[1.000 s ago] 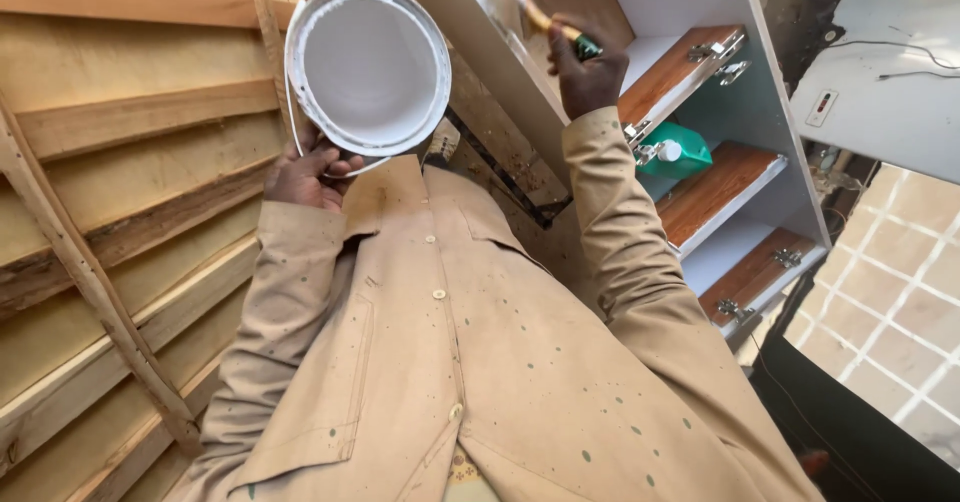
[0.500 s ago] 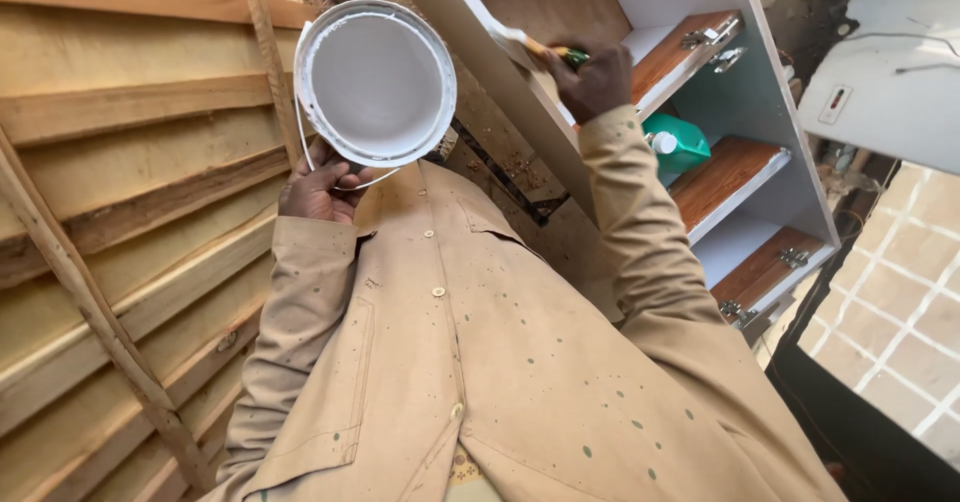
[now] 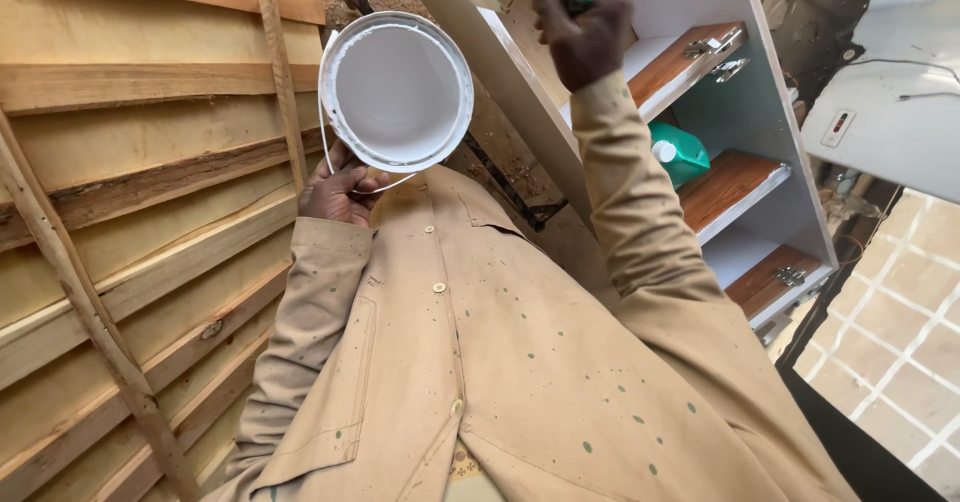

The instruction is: Painting the edges and surfaces of a wooden cabinet with white paint using a brush.

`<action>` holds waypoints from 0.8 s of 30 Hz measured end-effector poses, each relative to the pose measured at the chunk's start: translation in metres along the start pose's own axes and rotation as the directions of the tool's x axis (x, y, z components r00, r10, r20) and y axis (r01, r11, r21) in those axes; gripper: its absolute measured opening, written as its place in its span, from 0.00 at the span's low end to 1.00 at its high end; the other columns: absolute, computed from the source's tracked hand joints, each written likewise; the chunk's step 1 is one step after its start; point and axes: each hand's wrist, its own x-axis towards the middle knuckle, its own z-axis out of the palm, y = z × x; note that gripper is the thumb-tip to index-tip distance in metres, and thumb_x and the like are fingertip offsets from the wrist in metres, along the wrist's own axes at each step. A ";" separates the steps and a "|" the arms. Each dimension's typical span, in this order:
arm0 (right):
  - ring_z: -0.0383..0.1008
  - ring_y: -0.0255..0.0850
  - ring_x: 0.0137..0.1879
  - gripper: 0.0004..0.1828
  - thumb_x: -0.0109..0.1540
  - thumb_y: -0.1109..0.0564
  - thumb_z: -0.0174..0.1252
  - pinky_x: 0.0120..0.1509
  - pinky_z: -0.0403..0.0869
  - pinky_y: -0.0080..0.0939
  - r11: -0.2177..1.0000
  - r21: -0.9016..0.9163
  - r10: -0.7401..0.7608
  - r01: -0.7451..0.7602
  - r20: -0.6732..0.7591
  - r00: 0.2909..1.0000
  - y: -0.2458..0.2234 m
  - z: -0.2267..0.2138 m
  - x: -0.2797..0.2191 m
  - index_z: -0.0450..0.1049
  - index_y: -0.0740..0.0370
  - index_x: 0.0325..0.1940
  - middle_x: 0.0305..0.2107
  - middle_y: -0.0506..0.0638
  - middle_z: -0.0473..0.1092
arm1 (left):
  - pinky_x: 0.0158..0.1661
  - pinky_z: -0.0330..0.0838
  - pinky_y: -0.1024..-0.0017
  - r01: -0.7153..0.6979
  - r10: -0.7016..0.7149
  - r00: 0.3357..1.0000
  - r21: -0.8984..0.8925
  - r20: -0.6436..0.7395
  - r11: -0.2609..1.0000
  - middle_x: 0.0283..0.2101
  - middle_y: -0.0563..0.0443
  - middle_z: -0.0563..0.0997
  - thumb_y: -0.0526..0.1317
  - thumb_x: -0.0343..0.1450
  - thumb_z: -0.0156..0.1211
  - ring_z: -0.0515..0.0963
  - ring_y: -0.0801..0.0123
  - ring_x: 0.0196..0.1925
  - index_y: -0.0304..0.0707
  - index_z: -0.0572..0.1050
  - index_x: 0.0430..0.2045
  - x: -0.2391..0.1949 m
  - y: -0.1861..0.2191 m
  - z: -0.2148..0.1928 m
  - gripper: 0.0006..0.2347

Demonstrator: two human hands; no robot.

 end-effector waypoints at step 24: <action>0.77 0.44 0.22 0.12 0.65 0.54 0.64 0.24 0.74 0.40 0.891 -0.091 0.454 -0.445 0.226 0.862 -0.039 0.049 -0.068 0.81 0.67 0.45 0.20 0.61 0.75 | 0.39 0.90 0.51 -0.113 0.112 0.993 0.060 0.027 0.992 0.47 0.34 0.85 0.21 0.65 0.55 0.85 0.55 0.19 0.39 0.76 0.57 0.041 -0.077 -0.009 0.25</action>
